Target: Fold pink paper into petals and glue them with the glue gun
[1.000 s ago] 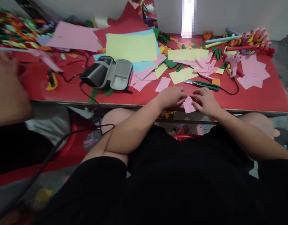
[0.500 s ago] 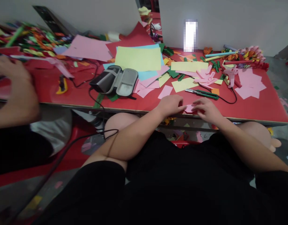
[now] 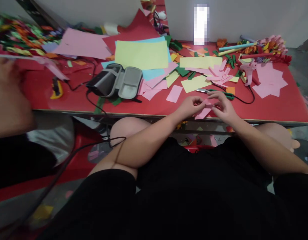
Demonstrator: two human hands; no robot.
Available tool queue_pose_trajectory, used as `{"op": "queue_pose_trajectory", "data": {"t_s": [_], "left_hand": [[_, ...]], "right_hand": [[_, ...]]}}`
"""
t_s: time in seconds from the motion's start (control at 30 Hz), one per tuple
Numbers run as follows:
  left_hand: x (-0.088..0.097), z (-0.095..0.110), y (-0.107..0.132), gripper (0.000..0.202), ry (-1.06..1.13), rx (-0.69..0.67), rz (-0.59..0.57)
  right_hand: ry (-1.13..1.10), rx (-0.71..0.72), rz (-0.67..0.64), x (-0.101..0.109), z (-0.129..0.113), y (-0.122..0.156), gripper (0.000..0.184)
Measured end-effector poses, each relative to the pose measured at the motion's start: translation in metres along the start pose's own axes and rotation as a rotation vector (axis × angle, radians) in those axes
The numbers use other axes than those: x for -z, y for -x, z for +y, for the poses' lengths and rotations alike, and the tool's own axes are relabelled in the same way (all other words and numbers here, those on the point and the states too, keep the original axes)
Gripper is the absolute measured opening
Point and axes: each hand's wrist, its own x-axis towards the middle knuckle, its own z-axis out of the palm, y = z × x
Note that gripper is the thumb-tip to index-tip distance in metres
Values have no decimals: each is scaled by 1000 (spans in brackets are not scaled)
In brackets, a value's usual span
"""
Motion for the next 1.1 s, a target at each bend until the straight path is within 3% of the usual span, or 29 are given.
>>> {"op": "queue_pose_trajectory", "data": {"t_s": [0.1,0.17,0.27,0.57,0.7,0.83,1.1], "left_hand": [[2,-6,0,25,-204,-32,140],[5,-8,-3,20,-427,-23,188],[10,-8,-6,19,-658,27,176],[16,-9,-2,20,-700,-32,230],[16,-18,-2,23,-743,-159,228],[19,-27,-2,28,-860,-314,157],[27,-40,-10,40,-954,-491,108]], "right_hand": [[113,-9,-1,-4,2,1,24],[274,75,-101,-6,3,1,17],[407,149,-281,-8,4,1,26],[381,184,-354,-8,9,-2,33],[396,184,-369,-5,8,-3,31],[404,201,-381,1,8,-4,33],[383,189,-405,8,12,-7,29]]}}
